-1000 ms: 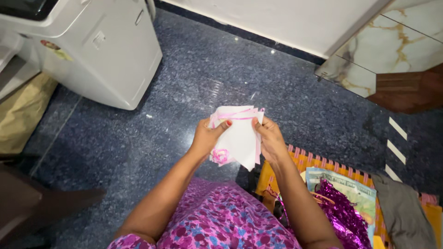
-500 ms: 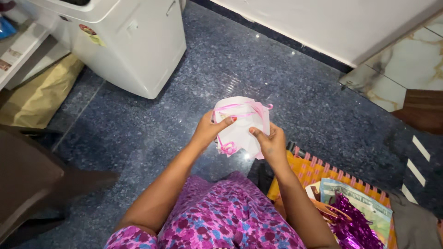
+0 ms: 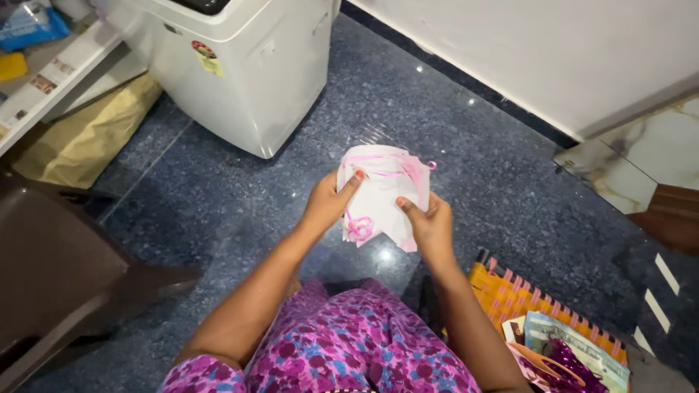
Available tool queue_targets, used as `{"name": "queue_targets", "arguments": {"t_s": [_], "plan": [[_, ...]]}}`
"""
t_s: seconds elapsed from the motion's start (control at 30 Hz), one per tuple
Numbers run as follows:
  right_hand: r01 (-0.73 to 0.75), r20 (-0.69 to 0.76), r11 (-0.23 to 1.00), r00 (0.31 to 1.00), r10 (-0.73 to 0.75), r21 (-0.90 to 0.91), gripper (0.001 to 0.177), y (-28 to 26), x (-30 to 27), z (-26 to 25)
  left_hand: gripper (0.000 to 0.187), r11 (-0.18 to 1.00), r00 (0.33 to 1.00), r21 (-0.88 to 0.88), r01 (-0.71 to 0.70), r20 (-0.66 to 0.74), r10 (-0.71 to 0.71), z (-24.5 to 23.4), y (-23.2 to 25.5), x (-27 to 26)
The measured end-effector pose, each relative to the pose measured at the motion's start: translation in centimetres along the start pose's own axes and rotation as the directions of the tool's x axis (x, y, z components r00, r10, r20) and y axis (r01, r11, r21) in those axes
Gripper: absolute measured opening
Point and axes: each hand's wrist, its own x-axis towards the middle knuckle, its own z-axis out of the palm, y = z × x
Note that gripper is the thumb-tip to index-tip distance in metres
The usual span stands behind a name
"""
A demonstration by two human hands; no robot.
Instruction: The person assembles a pink 'BIRTHDAY' banner by hand, unfolding and connecting the letter flags. They then place the completed banner on a shelf and return to the bed to handle a purple tinsel decoration.
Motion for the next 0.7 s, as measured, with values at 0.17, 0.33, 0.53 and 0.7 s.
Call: {"name": "queue_targets", "arguments": {"t_s": [0.17, 0.33, 0.53, 0.7], "plan": [[0.083, 0.054, 0.995, 0.995, -0.081, -0.046, 0.040, -1.4, 0.6, 6.8, 0.035, 0.959, 0.902, 0.193, -0.209, -0.340, 0.265, -3.2, 0.9, 0.5], [-0.036, 0.278, 0.998, 0.959, 0.049, -0.050, 0.041, -1.0, 1.7, 9.3, 0.037, 0.946, 0.835, 0.198, -0.258, -0.447, 0.322, -8.3, 2.4, 2.0], [-0.180, 0.298, 0.982, 0.941, 0.158, 0.049, 0.022, 1.3, 3.4, 11.6, 0.037, 0.975, 0.961, -0.209, -0.079, -0.277, 0.018, -12.2, 1.0, 3.9], [-0.186, 0.379, 0.981, 0.912, 0.156, 0.046, 0.018, 0.7, 4.1, 13.5, 0.047, 0.572, 0.901, -0.700, 0.428, 0.286, -0.325, -12.8, -2.4, 5.5]]}}
